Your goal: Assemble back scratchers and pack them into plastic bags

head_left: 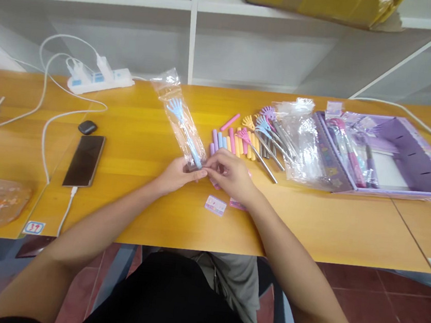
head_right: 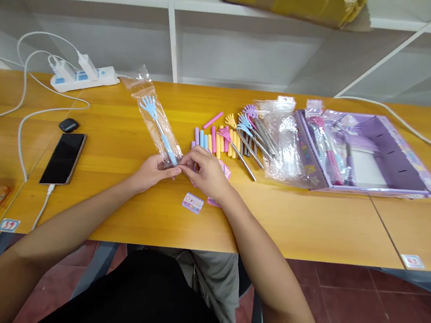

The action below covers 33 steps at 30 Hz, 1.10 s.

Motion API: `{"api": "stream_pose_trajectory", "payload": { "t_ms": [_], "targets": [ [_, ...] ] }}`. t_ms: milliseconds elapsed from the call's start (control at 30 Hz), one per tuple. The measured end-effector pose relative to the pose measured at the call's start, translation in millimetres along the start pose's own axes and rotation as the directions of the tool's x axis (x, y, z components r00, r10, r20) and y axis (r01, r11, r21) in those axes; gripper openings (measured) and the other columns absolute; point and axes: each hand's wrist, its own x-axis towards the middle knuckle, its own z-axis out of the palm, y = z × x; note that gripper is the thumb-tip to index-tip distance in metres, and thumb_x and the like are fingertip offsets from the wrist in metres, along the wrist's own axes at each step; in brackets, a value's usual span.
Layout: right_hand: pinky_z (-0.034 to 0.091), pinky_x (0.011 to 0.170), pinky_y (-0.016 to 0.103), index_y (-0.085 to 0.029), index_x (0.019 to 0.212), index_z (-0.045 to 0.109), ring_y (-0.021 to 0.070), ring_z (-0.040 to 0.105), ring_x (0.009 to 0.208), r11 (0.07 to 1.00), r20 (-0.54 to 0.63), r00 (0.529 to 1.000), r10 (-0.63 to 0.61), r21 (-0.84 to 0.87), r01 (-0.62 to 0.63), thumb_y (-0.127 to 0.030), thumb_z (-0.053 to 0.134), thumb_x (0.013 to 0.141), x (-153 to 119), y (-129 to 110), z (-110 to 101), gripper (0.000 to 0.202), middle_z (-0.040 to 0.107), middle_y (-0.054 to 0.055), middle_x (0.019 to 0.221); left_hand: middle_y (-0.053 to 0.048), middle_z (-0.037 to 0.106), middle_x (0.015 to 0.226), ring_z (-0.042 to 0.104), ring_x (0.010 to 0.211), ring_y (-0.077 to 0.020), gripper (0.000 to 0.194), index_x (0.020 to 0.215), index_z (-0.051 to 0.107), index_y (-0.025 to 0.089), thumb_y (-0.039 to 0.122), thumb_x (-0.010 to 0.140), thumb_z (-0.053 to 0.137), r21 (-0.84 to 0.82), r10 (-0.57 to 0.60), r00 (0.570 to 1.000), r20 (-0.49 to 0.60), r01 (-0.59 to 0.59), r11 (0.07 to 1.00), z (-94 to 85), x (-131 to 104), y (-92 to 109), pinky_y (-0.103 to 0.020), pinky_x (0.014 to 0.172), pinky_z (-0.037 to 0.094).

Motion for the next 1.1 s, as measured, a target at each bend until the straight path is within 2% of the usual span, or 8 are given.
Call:
{"api": "stream_pose_trajectory", "payload": {
  "t_ms": [267,400,533,700,933,1100],
  "targets": [
    [0.053,0.066,0.034,-0.023,0.089,0.07,0.0185,0.06,0.072,0.998,-0.042,0.997,0.057,0.022,-0.056,-0.056,0.076,0.1,0.8,-0.3,-1.6,0.035,0.066,0.004,0.084,-0.002,0.068,0.076,0.061,0.071,-0.0147,0.051,0.087,0.073,0.015,0.064,0.085,0.086,0.079,0.015,0.996,0.089,-0.022,0.997,-2.8,0.7,1.4,-0.028,0.069,0.05],
    [0.049,0.061,0.031,-0.023,0.092,0.066,0.0165,0.059,0.066,0.988,-0.04,0.992,0.118,0.108,-0.113,-0.061,0.08,0.096,2.1,-2.0,-1.2,0.04,0.066,0.0,0.077,-0.002,0.069,0.076,0.062,0.069,-0.0152,0.058,0.088,0.073,0.014,0.071,0.086,0.082,0.111,0.006,0.994,0.113,-0.019,0.994,-2.7,1.2,0.3,-0.03,0.07,0.05],
    [0.046,0.056,0.029,-0.025,0.099,0.061,0.0143,0.056,0.06,0.954,0.009,0.979,0.202,0.223,-0.199,-0.066,0.082,0.09,2.7,-2.6,-0.2,0.047,0.058,-0.005,0.073,-0.004,0.071,0.077,0.064,0.069,-0.0164,0.057,0.089,0.074,0.014,0.071,0.087,0.081,0.144,0.006,0.991,0.133,-0.026,0.989,-1.4,1.6,-1.5,-0.032,0.071,0.053],
    [0.045,0.05,0.028,-0.024,0.09,0.062,0.0135,0.055,0.055,0.926,0.061,0.957,0.284,0.241,-0.29,-0.069,0.083,0.087,1.8,-2.2,0.4,0.05,0.061,-0.003,0.07,-0.004,0.071,0.072,0.065,0.068,-0.0169,0.053,0.08,0.073,0.015,0.068,0.09,0.079,0.203,0.03,0.99,0.139,-0.058,0.977,0.4,0.9,-0.8,-0.031,0.071,0.054],
    [0.046,0.045,0.027,-0.024,0.088,0.061,0.0121,0.057,0.048,0.894,0.094,0.947,0.306,0.314,-0.32,-0.065,0.083,0.089,1.9,0.3,1.4,0.047,0.062,-0.004,0.069,-0.005,0.075,0.078,0.066,0.068,-0.0167,0.054,0.09,0.079,0.015,0.068,0.087,0.081,0.199,0.028,0.995,0.1,-0.048,0.979,0.7,-0.7,1.9,-0.03,0.07,0.054],
    [0.045,0.041,0.025,-0.023,0.09,0.061,0.011,0.055,0.044,0.866,0.089,0.936,0.341,0.357,-0.349,-0.063,0.082,0.091,2.0,1.1,3.3,0.045,0.061,-0.006,0.061,-0.004,0.073,0.076,0.064,0.069,-0.016,0.055,0.088,0.076,0.015,0.07,0.09,0.078,0.183,0.052,0.993,0.106,-0.071,0.98,0.3,0.5,0.2,-0.03,0.071,0.053]
  ]
}}
